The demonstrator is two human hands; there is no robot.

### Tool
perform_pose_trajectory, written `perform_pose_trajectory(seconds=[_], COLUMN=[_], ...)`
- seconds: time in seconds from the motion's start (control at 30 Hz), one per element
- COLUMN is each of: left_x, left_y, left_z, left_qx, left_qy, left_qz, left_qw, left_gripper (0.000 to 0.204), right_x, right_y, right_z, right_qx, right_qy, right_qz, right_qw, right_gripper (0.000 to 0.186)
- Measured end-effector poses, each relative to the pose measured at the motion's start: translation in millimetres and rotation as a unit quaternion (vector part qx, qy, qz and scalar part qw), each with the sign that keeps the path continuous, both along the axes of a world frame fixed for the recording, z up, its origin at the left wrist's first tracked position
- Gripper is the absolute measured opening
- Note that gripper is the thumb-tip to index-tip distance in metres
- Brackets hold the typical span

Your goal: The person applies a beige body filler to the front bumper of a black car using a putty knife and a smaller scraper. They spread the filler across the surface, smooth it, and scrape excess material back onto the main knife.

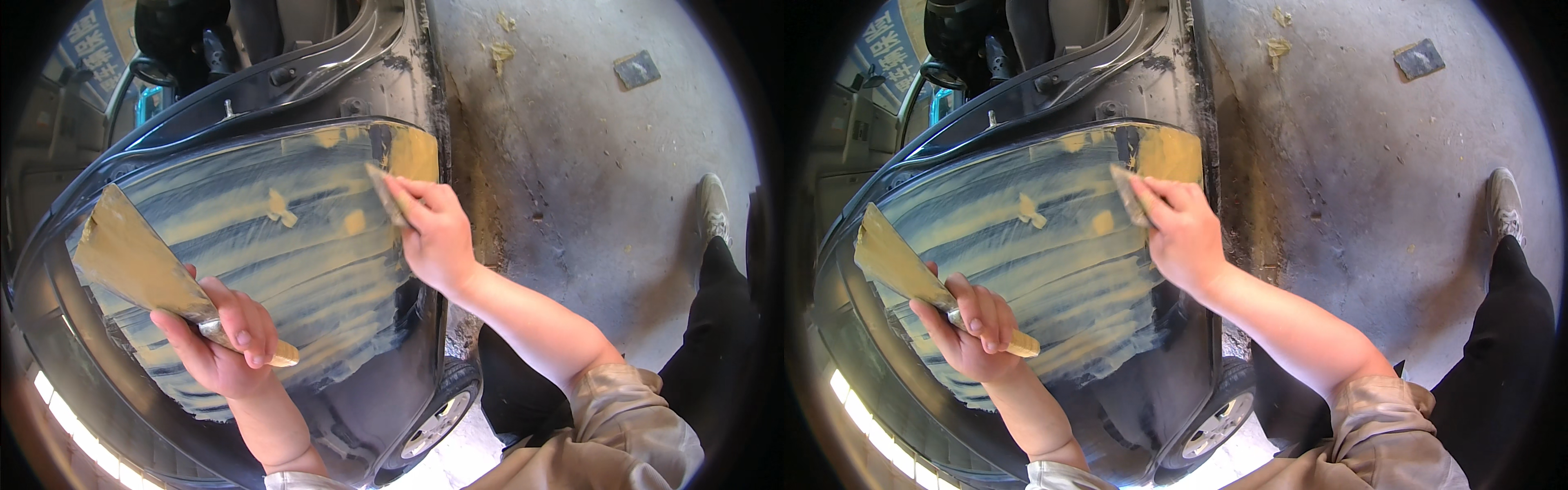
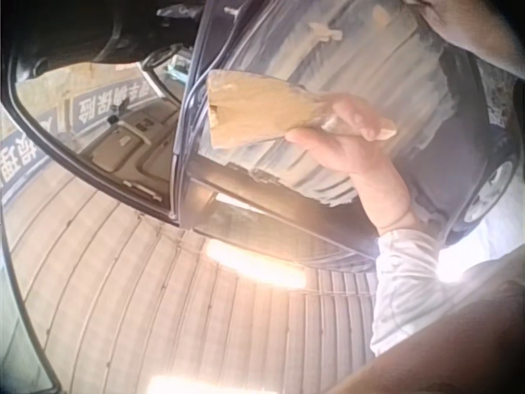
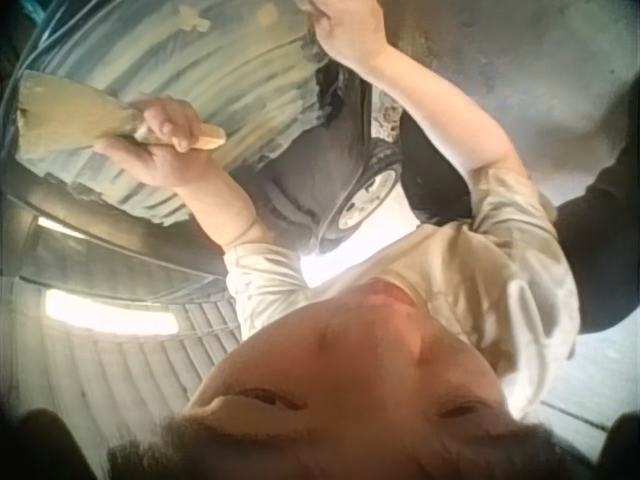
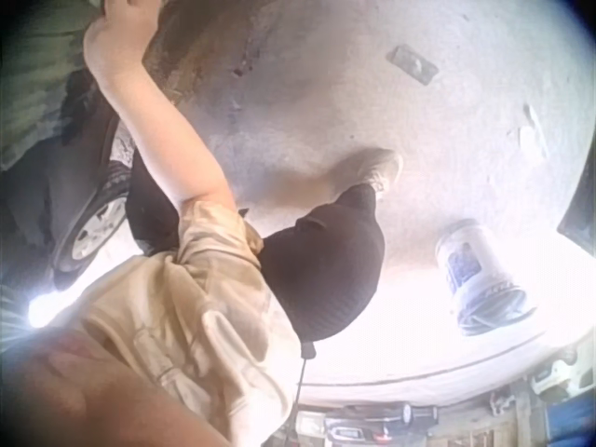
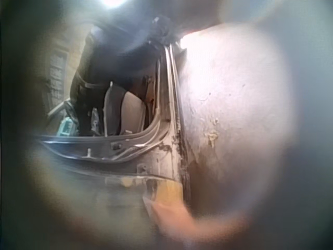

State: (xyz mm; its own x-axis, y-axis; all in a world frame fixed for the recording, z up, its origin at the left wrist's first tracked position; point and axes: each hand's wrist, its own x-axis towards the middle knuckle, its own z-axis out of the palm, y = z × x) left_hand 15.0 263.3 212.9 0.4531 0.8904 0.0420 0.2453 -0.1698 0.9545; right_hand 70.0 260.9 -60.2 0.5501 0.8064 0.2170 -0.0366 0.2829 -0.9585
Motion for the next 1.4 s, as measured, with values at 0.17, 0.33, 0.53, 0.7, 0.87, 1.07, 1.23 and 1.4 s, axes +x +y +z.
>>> perform_pose_trajectory(seconds=[0.17, 0.33, 0.53, 0.7, 0.87, 1.07, 1.23, 1.4], left_x=[-1.6, 0.9, 1.7, 3.3, 5.7, 1.2, 6.5, 18.5], left_y=[-0.6, 0.2, 1.0, 1.7, 0.9, -4.1, -16.7, -3.7], left_z=[0.3, 3.3, 0.9, 3.6, 2.4, -0.9, 5.6, -0.4], left_qx=[0.0, 0.002, 0.016, 0.017, 0.021, -0.003, -0.136, -0.27], left_qy=[-0.007, -0.015, -0.009, -0.006, -0.013, -0.006, 0.185, 0.333], left_qz=[0.019, -0.01, -0.017, -0.019, -0.01, 0.036, 0.011, -0.116], left_qw=[1.0, 1.0, 1.0, 1.0, 1.0, 0.999, 0.973, 0.896], left_gripper=[0.068, 0.064, 0.062, 0.062, 0.063, 0.065, 0.052, 0.048], right_x=[5.8, 4.6, -0.9, -12.5, -15.0, 1.2, 56.0, 121.5], right_y=[-25.7, -10.0, 23.6, 4.7, -22.8, -43.7, -54.0, -69.5], right_z=[10.7, -34.7, -62.3, -38.1, -10.3, 11.5, 10.5, 49.2], right_qx=[0.056, -0.041, -0.145, -0.095, 0.002, 0.053, 0.037, 0.248], right_qy=[-0.057, 0.073, 0.229, 0.164, 0.055, -0.001, 0.303, 0.423], right_qz=[0.057, -0.026, 0.079, 0.068, 0.038, 0.085, 0.09, 0.149], right_qw=[0.995, 0.996, 0.959, 0.979, 0.998, 0.995, 0.948, 0.859], right_gripper=[0.063, 0.041, 0.041, 0.048, 0.061, 0.067, 0.036, 0.036])
